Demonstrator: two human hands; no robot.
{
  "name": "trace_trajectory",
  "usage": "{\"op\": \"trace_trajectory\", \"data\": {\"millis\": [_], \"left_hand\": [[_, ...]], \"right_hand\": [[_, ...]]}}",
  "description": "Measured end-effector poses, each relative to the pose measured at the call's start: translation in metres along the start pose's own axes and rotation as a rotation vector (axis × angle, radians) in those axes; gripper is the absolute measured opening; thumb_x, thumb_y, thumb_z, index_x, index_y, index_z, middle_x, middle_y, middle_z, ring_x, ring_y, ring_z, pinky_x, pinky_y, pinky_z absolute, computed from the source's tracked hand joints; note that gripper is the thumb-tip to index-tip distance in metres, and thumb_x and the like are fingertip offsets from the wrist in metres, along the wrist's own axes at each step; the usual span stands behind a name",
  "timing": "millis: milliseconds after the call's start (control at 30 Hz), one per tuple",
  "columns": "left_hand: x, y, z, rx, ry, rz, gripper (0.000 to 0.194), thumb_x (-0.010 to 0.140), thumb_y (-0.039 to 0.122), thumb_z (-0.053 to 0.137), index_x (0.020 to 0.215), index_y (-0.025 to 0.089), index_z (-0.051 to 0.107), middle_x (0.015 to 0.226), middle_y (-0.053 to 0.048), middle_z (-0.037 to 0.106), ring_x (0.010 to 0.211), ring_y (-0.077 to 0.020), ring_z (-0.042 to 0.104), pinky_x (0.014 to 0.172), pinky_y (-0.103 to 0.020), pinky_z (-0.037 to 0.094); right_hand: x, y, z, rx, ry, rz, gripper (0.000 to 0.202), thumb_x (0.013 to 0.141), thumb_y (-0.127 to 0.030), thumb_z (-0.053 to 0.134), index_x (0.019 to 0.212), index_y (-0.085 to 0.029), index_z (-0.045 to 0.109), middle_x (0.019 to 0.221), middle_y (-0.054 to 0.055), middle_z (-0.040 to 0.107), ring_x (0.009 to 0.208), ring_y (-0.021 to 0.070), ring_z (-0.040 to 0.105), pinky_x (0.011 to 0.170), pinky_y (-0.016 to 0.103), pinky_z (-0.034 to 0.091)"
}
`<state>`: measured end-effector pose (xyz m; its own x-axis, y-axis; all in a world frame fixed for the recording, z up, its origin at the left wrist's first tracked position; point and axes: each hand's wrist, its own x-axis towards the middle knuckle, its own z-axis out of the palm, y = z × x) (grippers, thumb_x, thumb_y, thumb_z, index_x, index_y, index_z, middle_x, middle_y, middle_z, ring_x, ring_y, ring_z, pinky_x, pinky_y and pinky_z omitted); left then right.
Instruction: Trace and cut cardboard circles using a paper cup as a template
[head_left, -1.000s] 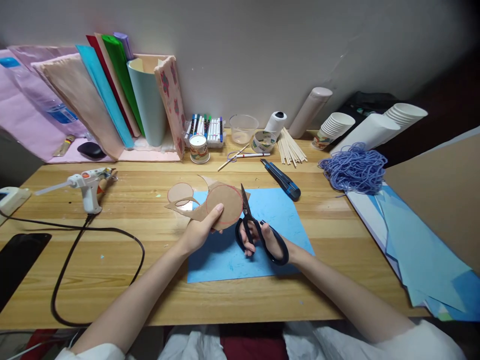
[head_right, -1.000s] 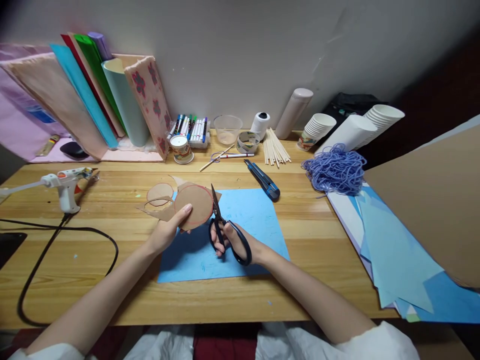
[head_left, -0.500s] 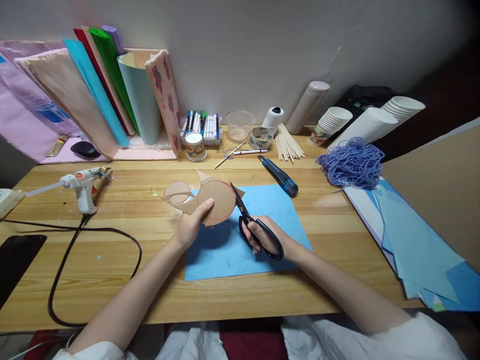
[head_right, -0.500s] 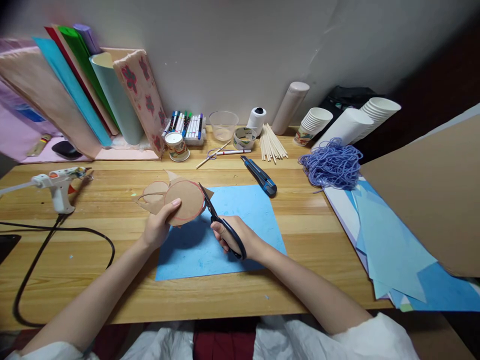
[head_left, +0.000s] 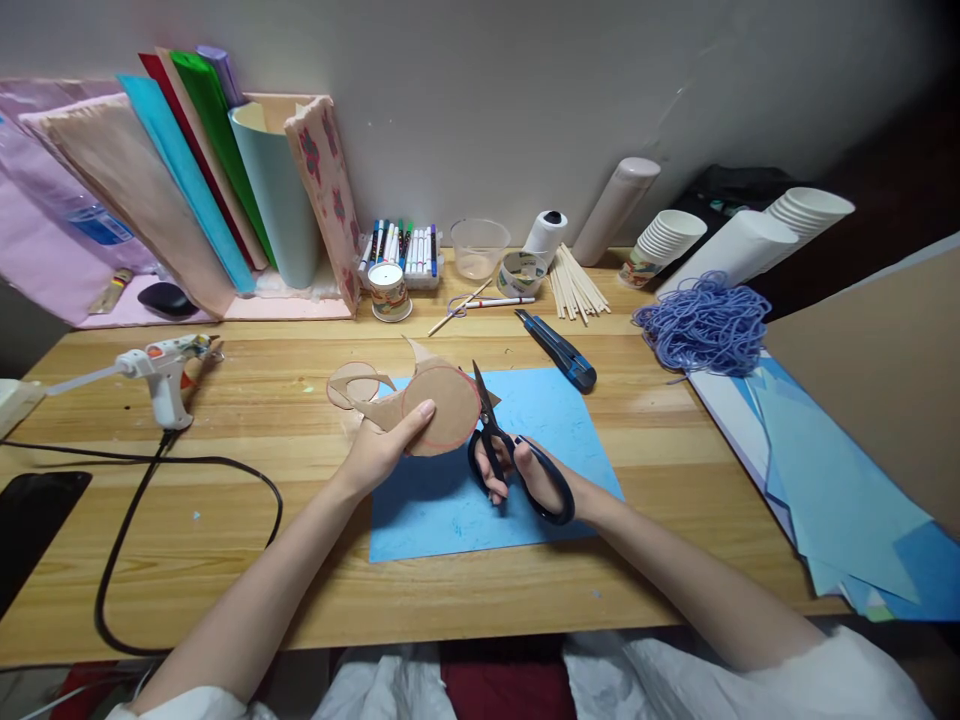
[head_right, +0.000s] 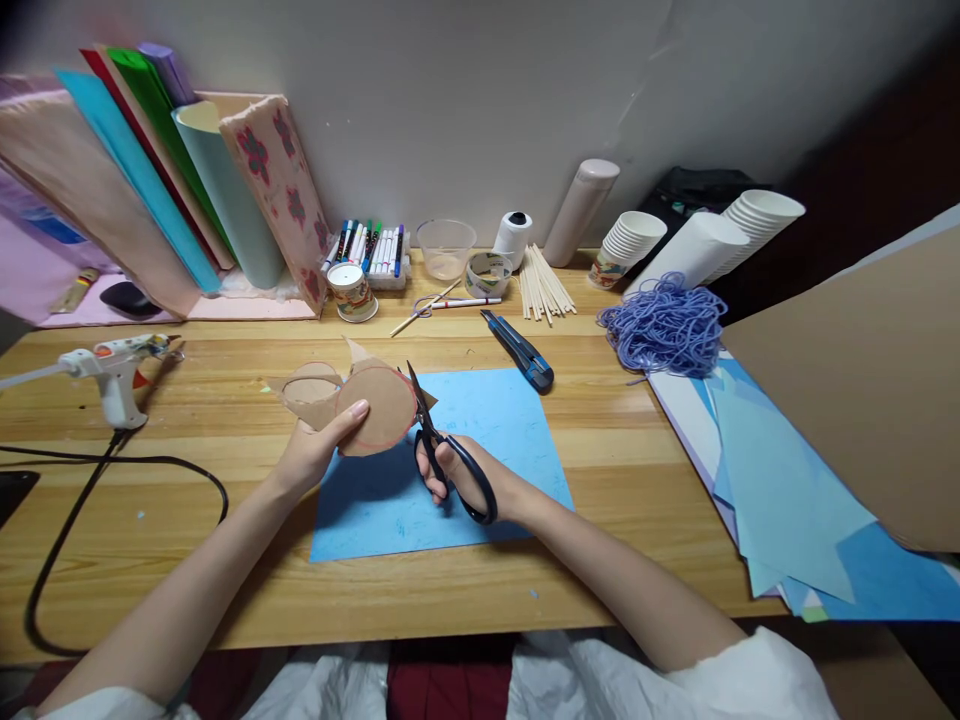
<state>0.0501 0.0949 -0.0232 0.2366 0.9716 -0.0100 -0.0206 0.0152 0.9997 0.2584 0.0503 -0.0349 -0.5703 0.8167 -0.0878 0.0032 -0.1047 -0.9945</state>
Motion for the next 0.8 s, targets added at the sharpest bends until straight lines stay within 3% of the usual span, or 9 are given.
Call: {"op": "trace_trajectory", "data": {"millis": [367,533,667,800], "left_hand": [[0.005,0.006,-0.002,-0.121,0.14,-0.014,0.034,0.068,0.041,0.073,0.088,0.013,0.07,0.092,-0.007,0.07,0.085,-0.0205,0.064,0.077,-0.028,0.053],[0.008,0.01,-0.002,-0.131,0.229,0.054,0.031,0.07,0.041,0.073,0.086,0.015,0.07,0.088,-0.004,0.071,0.08,-0.0176,0.065,0.071,-0.023,0.052],[0.01,0.007,-0.001,-0.108,0.215,0.081,0.03,0.076,0.041,0.068,0.09,0.014,0.069,0.09,-0.005,0.072,0.084,-0.0171,0.065,0.073,-0.022,0.052],[0.009,0.006,-0.001,-0.097,0.171,0.058,0.034,0.079,0.042,0.066,0.099,0.015,0.067,0.094,-0.005,0.072,0.09,-0.0178,0.065,0.077,-0.023,0.052]], "right_hand": [[-0.003,-0.014,-0.001,-0.244,0.127,0.084,0.068,0.071,-0.085,0.032,0.067,-0.018,0.043,0.049,-0.004,0.044,0.041,0.009,0.042,0.041,0.021,0.035],[-0.003,-0.014,-0.001,-0.326,0.15,0.087,0.066,0.075,-0.082,0.031,0.064,-0.018,0.042,0.048,-0.003,0.044,0.041,0.0089,0.043,0.042,0.021,0.034],[-0.003,-0.011,0.0,-0.251,0.129,0.083,0.067,0.074,-0.083,0.03,0.067,-0.018,0.043,0.048,-0.003,0.044,0.041,0.009,0.043,0.042,0.021,0.034],[-0.002,-0.008,0.003,-0.095,0.028,0.047,0.07,0.072,-0.085,0.028,0.078,-0.017,0.045,0.049,-0.005,0.042,0.043,0.0095,0.043,0.043,0.021,0.036]]}}
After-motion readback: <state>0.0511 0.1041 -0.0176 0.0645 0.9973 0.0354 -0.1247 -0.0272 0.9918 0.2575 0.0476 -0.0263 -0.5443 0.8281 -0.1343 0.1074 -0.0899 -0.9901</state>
